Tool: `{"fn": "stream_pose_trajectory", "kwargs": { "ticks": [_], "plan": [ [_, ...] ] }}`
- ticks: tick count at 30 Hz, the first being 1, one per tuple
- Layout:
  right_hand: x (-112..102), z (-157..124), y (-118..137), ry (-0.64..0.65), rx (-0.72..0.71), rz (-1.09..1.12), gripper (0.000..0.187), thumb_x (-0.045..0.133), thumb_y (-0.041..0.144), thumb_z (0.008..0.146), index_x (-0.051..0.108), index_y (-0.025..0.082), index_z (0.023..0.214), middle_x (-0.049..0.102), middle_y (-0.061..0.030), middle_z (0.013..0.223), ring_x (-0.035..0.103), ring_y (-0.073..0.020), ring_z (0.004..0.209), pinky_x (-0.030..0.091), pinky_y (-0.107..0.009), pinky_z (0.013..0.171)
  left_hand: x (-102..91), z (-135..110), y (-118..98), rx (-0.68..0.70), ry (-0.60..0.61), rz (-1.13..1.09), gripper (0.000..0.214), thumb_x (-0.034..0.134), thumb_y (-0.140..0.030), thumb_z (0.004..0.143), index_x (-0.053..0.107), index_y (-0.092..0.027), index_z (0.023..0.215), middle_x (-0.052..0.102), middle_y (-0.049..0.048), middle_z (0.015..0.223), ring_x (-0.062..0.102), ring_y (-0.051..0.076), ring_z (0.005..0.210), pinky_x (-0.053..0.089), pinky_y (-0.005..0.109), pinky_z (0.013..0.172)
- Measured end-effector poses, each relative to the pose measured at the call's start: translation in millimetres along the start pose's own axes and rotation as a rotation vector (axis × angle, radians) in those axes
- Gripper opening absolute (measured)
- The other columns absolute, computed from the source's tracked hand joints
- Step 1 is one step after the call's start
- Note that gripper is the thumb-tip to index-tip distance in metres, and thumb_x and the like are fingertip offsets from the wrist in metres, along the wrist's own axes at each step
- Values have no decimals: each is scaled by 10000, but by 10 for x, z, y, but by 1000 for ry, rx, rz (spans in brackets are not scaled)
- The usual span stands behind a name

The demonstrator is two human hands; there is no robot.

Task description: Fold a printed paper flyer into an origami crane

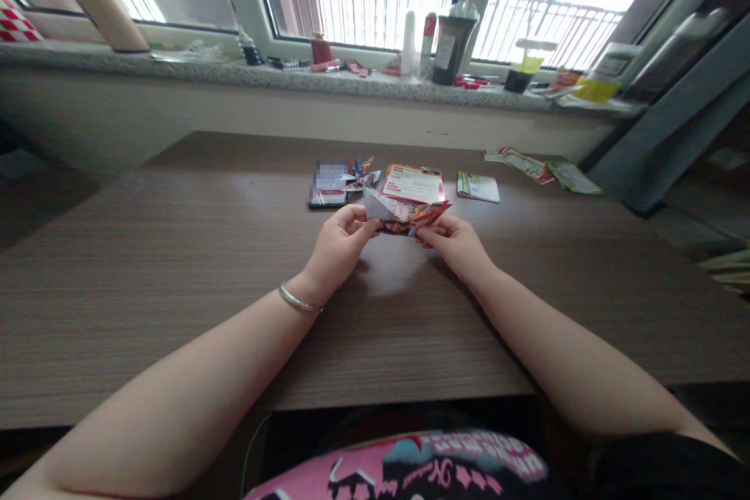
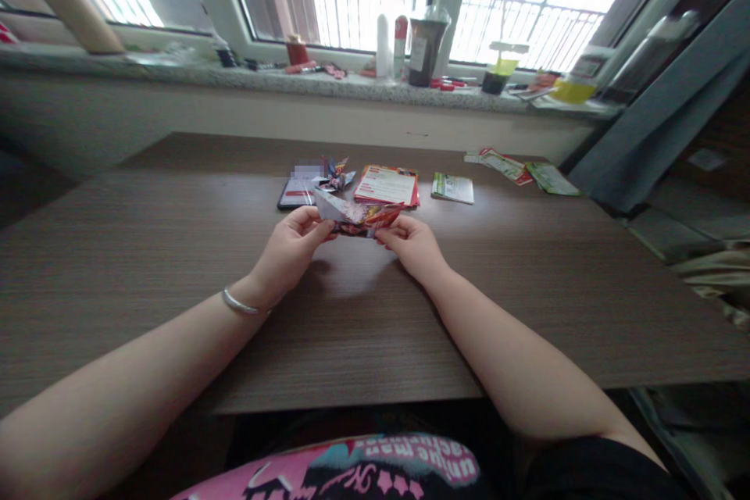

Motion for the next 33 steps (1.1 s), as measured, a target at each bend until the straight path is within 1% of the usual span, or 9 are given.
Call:
{"fn": "stream_pose_trajectory", "kwargs": {
  "ticks": [7, 11, 13, 16, 20, 24, 26, 29, 33],
  "plan": [
    [24, -63, 144, 24, -113, -159, 185, 697, 319, 718, 717, 177, 834, 660, 11, 659, 532, -124, 603, 425, -272, 616, 25, -6, -10, 5, 38, 56, 308, 746, -414, 756, 584, -162, 828, 685, 8, 778, 643, 130, 732, 490, 234, 710],
    [34, -73, 136, 43, -136, -242, 206, 678, 339, 752, 724, 175, 868, 687, -12, 729, 553, -143, 642, 430, -288, 641, 50, -5, -20, 11, 71, 92, 307, 727, -428, 777, 587, -163, 844, 692, 12, 777, 648, 128, 722, 487, 228, 692],
    [34, -68, 110, 48, -134, -272, 223, 670, 348, 765, 727, 178, 897, 702, -24, 766, 565, -154, 658, 438, -301, 654, 61, -3, -4, -2, 85, 61, 330, 715, -447, 785, 591, -160, 892, 704, 23, 809, 661, 140, 757, 503, 243, 723],
    [44, -66, 91, 64, -142, -287, 245, 668, 351, 774, 729, 189, 946, 709, -26, 790, 576, -160, 669, 452, -314, 672, 75, -6, 10, -14, 94, 1, 379, 723, -449, 778, 603, -152, 980, 710, 44, 937, 665, 153, 854, 517, 255, 775],
    [57, -75, 123, 55, -143, -235, 224, 686, 359, 759, 713, 196, 910, 692, -14, 754, 578, -154, 663, 464, -310, 670, 68, -23, -3, -35, 65, -26, 364, 752, -441, 751, 612, -145, 909, 699, 40, 927, 655, 152, 861, 527, 259, 774],
    [31, -73, 156, -27, -81, -9, 274, 688, 440, 747, 663, 211, 895, 697, -16, 804, 619, -148, 684, 488, -288, 633, 91, -46, -31, -60, 66, -57, 391, 761, -416, 747, 640, -152, 1008, 711, 60, 1018, 660, 168, 905, 528, 269, 776],
    [28, -72, 169, -52, -59, 51, 322, 699, 488, 731, 649, 215, 894, 703, -22, 838, 635, -149, 705, 499, -283, 627, 112, -54, -51, -50, 75, -54, 392, 769, -404, 740, 652, -149, 1015, 716, 73, 1044, 663, 177, 903, 528, 276, 772],
    [41, -74, 194, -45, -62, 51, 358, 699, 535, 725, 645, 214, 876, 699, -23, 836, 633, -146, 719, 509, -280, 634, 144, -55, -76, -18, 98, -46, 373, 768, -388, 745, 655, -147, 1007, 722, 84, 1052, 669, 187, 899, 532, 292, 786],
    [56, -81, 192, -22, -66, 8, 358, 710, 542, 717, 636, 202, 800, 669, -7, 746, 595, -131, 675, 509, -277, 629, 186, -51, -87, 12, 158, -12, 364, 733, -403, 780, 645, -146, 1022, 721, 81, 1051, 674, 188, 921, 529, 302, 844]
  ]
}}
Point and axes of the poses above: each hand's wrist, its own z-axis towards the middle knuckle, its own x-axis out of the palm, y = z × x, the point moved 7 cm from there along z, towards the middle knuckle
